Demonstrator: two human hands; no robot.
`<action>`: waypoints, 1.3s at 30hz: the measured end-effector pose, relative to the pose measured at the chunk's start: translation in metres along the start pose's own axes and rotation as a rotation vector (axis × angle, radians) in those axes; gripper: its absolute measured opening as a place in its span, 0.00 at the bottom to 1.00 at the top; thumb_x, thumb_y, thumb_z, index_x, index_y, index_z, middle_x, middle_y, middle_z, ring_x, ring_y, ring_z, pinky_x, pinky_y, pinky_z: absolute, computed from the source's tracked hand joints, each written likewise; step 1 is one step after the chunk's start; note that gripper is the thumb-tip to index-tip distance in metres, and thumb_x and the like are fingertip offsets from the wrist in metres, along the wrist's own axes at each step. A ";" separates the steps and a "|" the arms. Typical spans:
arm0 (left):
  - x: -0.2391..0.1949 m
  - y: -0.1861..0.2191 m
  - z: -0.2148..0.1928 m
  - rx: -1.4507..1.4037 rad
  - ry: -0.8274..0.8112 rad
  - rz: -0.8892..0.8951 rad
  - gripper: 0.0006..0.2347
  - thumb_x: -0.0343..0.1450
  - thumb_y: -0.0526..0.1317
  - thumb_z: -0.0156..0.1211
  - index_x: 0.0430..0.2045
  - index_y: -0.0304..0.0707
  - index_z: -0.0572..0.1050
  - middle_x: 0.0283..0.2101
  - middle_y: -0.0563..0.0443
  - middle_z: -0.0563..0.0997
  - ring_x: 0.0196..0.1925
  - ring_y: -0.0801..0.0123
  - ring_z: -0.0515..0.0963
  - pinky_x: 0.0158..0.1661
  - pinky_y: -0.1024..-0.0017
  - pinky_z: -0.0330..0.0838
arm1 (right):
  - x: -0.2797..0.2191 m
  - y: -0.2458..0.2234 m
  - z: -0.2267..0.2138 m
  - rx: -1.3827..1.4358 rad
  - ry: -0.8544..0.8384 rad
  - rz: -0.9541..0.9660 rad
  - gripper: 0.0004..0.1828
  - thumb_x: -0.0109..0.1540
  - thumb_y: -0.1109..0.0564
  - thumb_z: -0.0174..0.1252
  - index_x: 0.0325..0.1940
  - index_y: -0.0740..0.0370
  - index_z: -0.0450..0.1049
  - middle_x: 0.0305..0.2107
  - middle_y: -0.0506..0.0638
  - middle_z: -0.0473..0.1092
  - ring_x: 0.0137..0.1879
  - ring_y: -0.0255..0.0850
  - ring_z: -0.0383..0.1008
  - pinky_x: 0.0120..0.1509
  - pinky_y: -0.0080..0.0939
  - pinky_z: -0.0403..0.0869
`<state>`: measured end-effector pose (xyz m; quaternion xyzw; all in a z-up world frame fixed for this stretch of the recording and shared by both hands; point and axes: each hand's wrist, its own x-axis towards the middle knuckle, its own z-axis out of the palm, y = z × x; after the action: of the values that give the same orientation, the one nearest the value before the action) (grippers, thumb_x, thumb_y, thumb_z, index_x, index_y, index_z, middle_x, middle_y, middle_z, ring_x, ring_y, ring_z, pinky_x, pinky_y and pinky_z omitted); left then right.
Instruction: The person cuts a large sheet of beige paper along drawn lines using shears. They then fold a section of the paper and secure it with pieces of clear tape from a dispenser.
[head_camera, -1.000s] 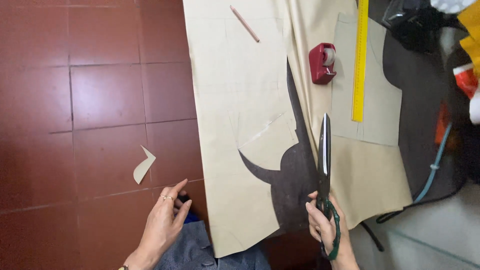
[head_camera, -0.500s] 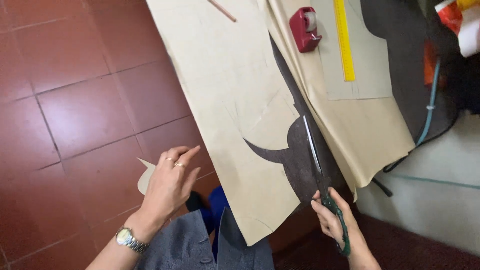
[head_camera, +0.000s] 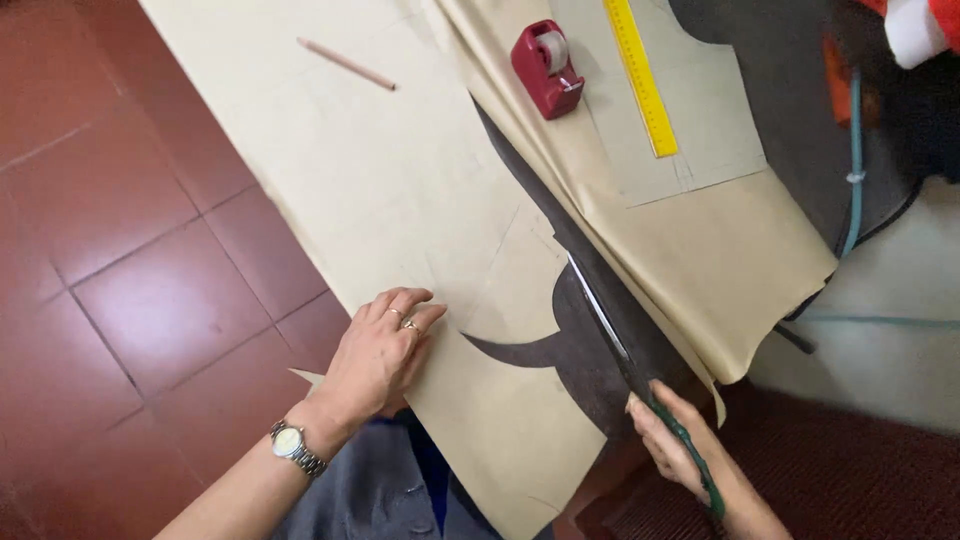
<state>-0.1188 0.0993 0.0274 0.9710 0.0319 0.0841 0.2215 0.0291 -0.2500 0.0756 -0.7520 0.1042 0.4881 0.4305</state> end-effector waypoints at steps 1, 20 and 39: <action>0.008 -0.006 -0.001 0.001 -0.014 0.012 0.14 0.70 0.38 0.51 0.50 0.41 0.70 0.53 0.47 0.71 0.54 0.55 0.70 0.46 0.60 0.68 | 0.003 -0.004 0.002 0.017 0.003 0.006 0.10 0.65 0.48 0.53 0.35 0.53 0.62 0.15 0.40 0.49 0.16 0.30 0.46 0.17 0.34 0.45; 0.123 -0.055 0.039 -0.011 -0.106 0.603 0.22 0.72 0.47 0.50 0.59 0.36 0.64 0.62 0.42 0.67 0.65 0.52 0.64 0.64 0.49 0.51 | -0.078 -0.047 0.059 1.072 -0.263 0.003 0.27 0.68 0.65 0.36 0.73 0.64 0.46 0.70 0.54 0.47 0.73 0.45 0.48 0.74 0.49 0.50; 0.133 -0.049 0.025 0.007 -0.116 0.581 0.20 0.73 0.45 0.47 0.59 0.39 0.63 0.62 0.46 0.68 0.66 0.54 0.64 0.66 0.50 0.49 | -0.011 0.002 -0.038 0.300 -0.210 0.539 0.37 0.58 0.36 0.39 0.60 0.60 0.75 0.32 0.56 0.68 0.24 0.36 0.50 0.22 0.33 0.50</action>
<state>0.0158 0.1458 0.0033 0.9434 -0.2598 0.0882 0.1865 0.0465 -0.2824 0.0896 -0.5712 0.3253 0.6385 0.4002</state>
